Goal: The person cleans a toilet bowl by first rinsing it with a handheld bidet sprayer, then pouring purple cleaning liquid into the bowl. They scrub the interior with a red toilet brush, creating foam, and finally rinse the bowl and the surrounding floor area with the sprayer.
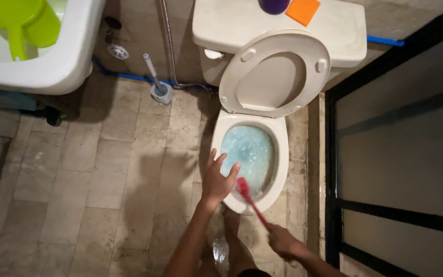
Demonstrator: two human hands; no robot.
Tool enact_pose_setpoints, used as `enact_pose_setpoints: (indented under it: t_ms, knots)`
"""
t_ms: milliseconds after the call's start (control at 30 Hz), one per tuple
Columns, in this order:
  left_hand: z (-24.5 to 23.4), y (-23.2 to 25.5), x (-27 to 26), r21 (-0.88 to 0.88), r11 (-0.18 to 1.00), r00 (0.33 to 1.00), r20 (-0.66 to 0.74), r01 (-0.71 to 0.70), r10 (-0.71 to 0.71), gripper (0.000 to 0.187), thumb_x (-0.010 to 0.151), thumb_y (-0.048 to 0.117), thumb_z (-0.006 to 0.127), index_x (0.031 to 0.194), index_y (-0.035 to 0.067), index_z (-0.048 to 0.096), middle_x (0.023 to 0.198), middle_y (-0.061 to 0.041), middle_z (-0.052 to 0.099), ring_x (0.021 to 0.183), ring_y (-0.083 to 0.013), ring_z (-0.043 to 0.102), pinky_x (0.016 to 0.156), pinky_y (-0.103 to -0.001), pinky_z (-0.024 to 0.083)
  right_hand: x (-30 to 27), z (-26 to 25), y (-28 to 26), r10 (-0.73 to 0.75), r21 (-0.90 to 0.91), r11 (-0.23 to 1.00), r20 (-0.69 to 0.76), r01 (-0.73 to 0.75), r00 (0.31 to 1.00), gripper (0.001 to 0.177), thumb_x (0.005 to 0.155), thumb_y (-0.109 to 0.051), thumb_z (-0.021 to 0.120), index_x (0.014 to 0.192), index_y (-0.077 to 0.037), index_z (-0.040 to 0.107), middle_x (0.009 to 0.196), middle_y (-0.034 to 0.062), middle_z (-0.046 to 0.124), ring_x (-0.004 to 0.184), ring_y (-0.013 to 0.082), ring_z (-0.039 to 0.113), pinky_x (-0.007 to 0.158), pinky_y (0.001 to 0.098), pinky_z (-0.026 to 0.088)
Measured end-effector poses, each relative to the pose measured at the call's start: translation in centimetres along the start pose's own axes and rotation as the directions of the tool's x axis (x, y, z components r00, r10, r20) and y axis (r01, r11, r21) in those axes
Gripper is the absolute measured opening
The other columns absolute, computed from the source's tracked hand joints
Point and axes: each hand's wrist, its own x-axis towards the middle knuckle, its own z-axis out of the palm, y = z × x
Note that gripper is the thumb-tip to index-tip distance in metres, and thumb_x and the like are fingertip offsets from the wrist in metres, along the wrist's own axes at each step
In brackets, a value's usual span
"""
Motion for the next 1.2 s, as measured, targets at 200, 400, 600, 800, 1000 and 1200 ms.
enact_pose_setpoints:
  t_ms: [200, 400, 600, 800, 1000, 1200]
  knots:
    - [-0.6, -1.0, -0.6, 0.057, 0.989, 0.990, 0.045, 0.134, -0.136, 0.072, 0.087, 0.055, 0.069, 0.138, 0.006, 0.060, 0.163, -0.020, 0.032, 0.148, -0.0366, 0.034, 0.116, -0.044, 0.035, 12.9, -0.2, -2.9, 0.369, 0.723, 0.582, 0.173, -0.373, 0.913, 0.030, 0.105, -0.028, 0.054, 0.111, 0.001, 0.062, 0.057, 0.0106, 0.052, 0.038, 0.0230, 0.049, 0.033, 0.0419, 0.039]
    - [-2.1, -1.0, 0.1, 0.111, 0.979, 0.984, 0.032, 0.172, -0.177, 0.070, 0.088, 0.056, 0.068, 0.138, 0.008, 0.061, 0.162, -0.018, 0.034, 0.148, -0.0353, 0.035, 0.116, -0.045, 0.035, 8.6, 0.0, -2.1, 0.115, 0.081, 0.991, -0.056, -0.110, 0.992, 0.044, 0.097, -0.023, 0.058, 0.140, -0.012, 0.055, 0.089, 0.0239, 0.073, 0.081, 0.0380, 0.071, 0.070, 0.0475, 0.055]
    - [-3.0, -1.1, 1.4, 0.072, 0.995, 0.997, -0.039, 0.066, -0.064, 0.067, 0.088, 0.054, 0.070, 0.134, 0.005, 0.064, 0.160, -0.021, 0.037, 0.147, -0.0368, 0.038, 0.116, -0.045, 0.037, 2.3, -6.7, 1.6, 0.383, -0.515, 0.803, 0.060, -0.300, 0.922, 0.047, 0.101, -0.019, 0.042, 0.148, -0.012, 0.041, 0.099, 0.0146, 0.071, 0.078, 0.0263, 0.070, 0.062, 0.0397, 0.058]
    - [-1.7, -0.4, 0.7, -0.009, 0.999, 0.999, -0.023, 0.036, -0.036, 0.066, 0.087, 0.051, 0.072, 0.133, 0.004, 0.064, 0.160, -0.023, 0.038, 0.146, -0.0384, 0.039, 0.114, -0.045, 0.038, 5.3, -18.2, 1.4, 0.339, -0.692, 0.607, -0.220, -0.391, 0.915, 0.034, 0.109, -0.029, 0.036, 0.131, -0.019, 0.061, 0.098, 0.0071, 0.074, 0.077, 0.0209, 0.071, 0.052, 0.0375, 0.058]
    - [-3.7, -0.2, 0.3, 0.052, 0.998, 0.999, -0.017, 0.032, -0.031, 0.065, 0.088, 0.050, 0.073, 0.133, 0.005, 0.063, 0.160, -0.023, 0.037, 0.145, -0.0381, 0.040, 0.115, -0.045, 0.038, -2.8, -14.3, -2.3, 0.415, -0.786, 0.588, 0.093, -0.189, 0.905, 0.046, 0.106, -0.025, 0.038, 0.152, -0.021, 0.042, 0.113, 0.0161, 0.072, 0.093, 0.0303, 0.076, 0.064, 0.0465, 0.063]
    - [-5.2, 0.4, -0.7, 0.059, 0.989, 0.990, 0.022, 0.138, -0.140, 0.065, 0.086, 0.050, 0.072, 0.135, 0.008, 0.063, 0.162, -0.017, 0.035, 0.146, -0.0350, 0.039, 0.114, -0.045, 0.038, -0.6, -16.9, -1.3, 0.478, -0.700, 0.575, -0.133, -0.424, 0.868, 0.040, 0.106, -0.029, 0.042, 0.144, -0.021, 0.051, 0.117, 0.0101, 0.072, 0.096, 0.0280, 0.074, 0.069, 0.0461, 0.063]
